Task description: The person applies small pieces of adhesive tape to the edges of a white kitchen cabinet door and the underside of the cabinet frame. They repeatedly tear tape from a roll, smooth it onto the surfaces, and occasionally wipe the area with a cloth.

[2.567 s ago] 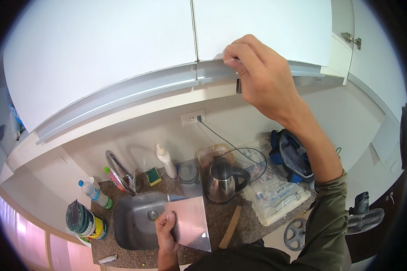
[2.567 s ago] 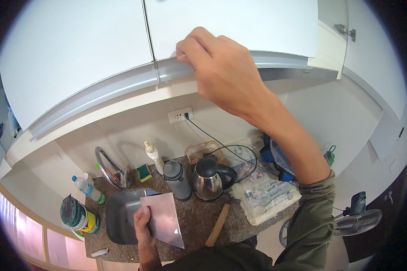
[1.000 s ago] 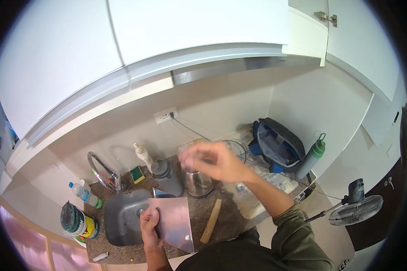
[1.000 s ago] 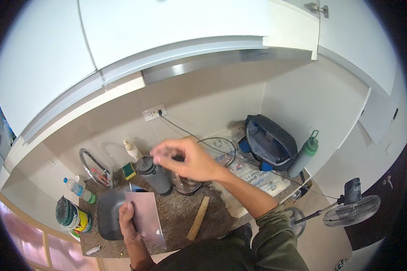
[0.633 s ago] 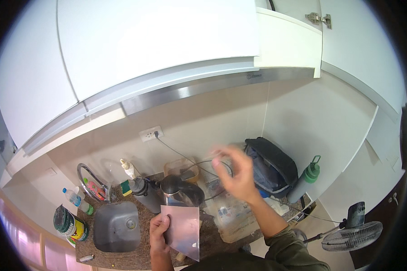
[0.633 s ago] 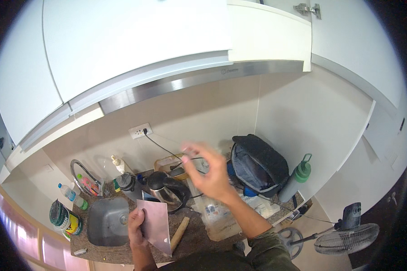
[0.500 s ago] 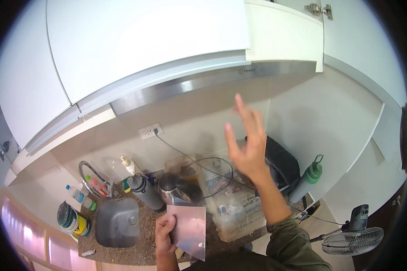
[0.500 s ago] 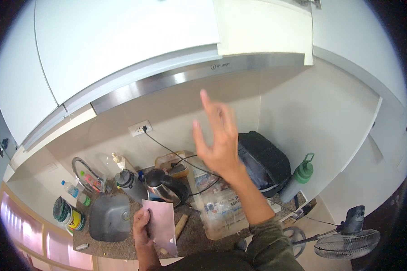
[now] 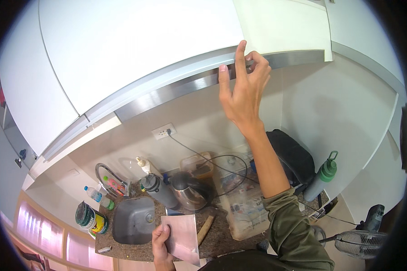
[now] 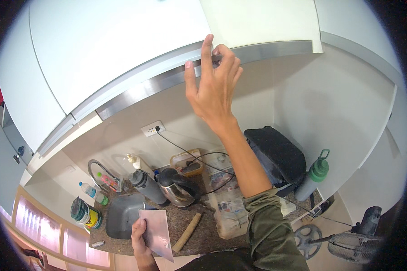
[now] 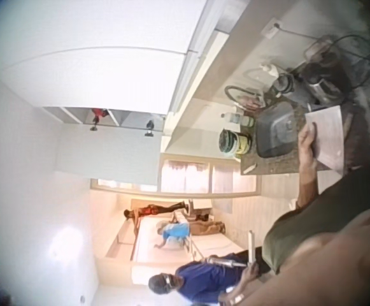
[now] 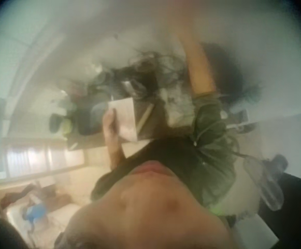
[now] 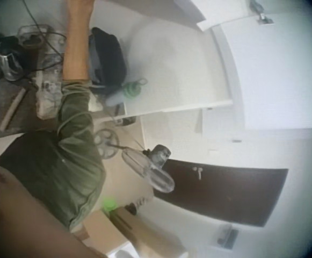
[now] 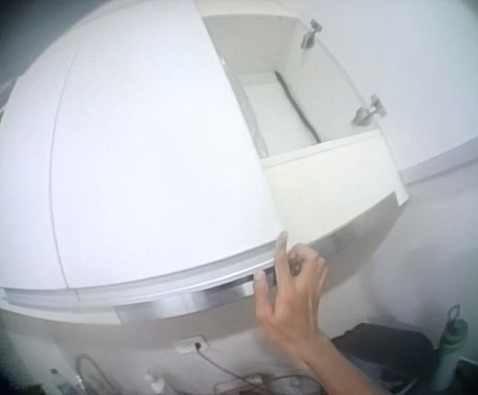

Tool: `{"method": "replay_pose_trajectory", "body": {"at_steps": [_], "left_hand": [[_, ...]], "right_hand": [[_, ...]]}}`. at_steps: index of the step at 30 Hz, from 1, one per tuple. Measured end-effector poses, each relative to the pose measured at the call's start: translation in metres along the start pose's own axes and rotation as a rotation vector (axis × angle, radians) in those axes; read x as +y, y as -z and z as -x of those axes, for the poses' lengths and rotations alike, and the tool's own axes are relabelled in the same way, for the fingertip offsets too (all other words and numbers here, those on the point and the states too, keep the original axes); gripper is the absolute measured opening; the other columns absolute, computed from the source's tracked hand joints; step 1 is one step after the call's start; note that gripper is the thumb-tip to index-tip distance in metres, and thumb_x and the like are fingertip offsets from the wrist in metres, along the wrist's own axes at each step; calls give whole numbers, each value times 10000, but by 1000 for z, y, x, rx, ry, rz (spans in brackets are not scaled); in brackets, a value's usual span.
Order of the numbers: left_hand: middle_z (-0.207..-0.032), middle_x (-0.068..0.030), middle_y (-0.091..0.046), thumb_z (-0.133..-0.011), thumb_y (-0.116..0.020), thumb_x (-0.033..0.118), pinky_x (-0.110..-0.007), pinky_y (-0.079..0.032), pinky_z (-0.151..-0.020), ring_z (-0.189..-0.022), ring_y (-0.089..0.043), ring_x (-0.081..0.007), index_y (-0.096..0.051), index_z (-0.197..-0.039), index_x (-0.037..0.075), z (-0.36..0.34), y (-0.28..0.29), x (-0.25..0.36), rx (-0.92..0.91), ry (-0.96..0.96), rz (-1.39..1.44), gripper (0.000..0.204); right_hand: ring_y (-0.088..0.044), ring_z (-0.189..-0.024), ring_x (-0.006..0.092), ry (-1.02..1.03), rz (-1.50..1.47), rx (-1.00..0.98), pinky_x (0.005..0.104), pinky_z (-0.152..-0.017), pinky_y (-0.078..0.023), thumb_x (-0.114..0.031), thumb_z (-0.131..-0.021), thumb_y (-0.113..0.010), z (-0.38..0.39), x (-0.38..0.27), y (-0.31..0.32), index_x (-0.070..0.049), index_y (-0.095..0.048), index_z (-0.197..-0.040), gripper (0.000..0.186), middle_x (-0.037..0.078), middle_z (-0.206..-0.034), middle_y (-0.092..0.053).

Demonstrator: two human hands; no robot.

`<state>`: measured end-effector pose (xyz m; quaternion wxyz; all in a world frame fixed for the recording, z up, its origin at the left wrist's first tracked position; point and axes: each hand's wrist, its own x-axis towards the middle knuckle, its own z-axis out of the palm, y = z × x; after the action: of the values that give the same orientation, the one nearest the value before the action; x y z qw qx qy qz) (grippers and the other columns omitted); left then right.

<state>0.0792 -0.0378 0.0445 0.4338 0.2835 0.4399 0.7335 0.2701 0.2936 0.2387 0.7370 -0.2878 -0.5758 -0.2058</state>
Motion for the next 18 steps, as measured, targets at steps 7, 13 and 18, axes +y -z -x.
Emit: {"method": "replay_pose_trajectory", "body": {"at_steps": [7, 13, 18], "left_hand": [[-963, -80, -742, -994, -648, 185, -285, -540, -760, -818, -690, -146, -701, -1071, -24, -5, 12, -5, 43, 24, 37, 229], [-972, -85, -743, -992, -653, 195, -280, -535, -775, -824, -688, -143, -704, -1075, -31, -10, 15, -6, 40, 13, 27, 246], [-998, -88, -744, -978, -676, 208, -283, -534, -789, -839, -688, -146, -703, -1103, -36, -13, 13, -7, 32, 17, 15, 275]], "right_hand": [[-413, -1067, 290, 67, 89, 53, 462, -900, -324, -292, -940, -635, 3, -5, -13, -20, -474, -1512, 653, 124, -1187, -462], [-422, -1019, 272, 137, 86, 90, 434, -913, -341, -233, -941, -633, 8, -32, -23, -59, -578, -1451, 541, 89, -1122, -489], [-509, -999, 240, 131, -163, 77, 390, -856, -416, -157, -887, -726, 15, -65, -29, -73, -708, -1277, 399, 78, -1092, -579]]}}
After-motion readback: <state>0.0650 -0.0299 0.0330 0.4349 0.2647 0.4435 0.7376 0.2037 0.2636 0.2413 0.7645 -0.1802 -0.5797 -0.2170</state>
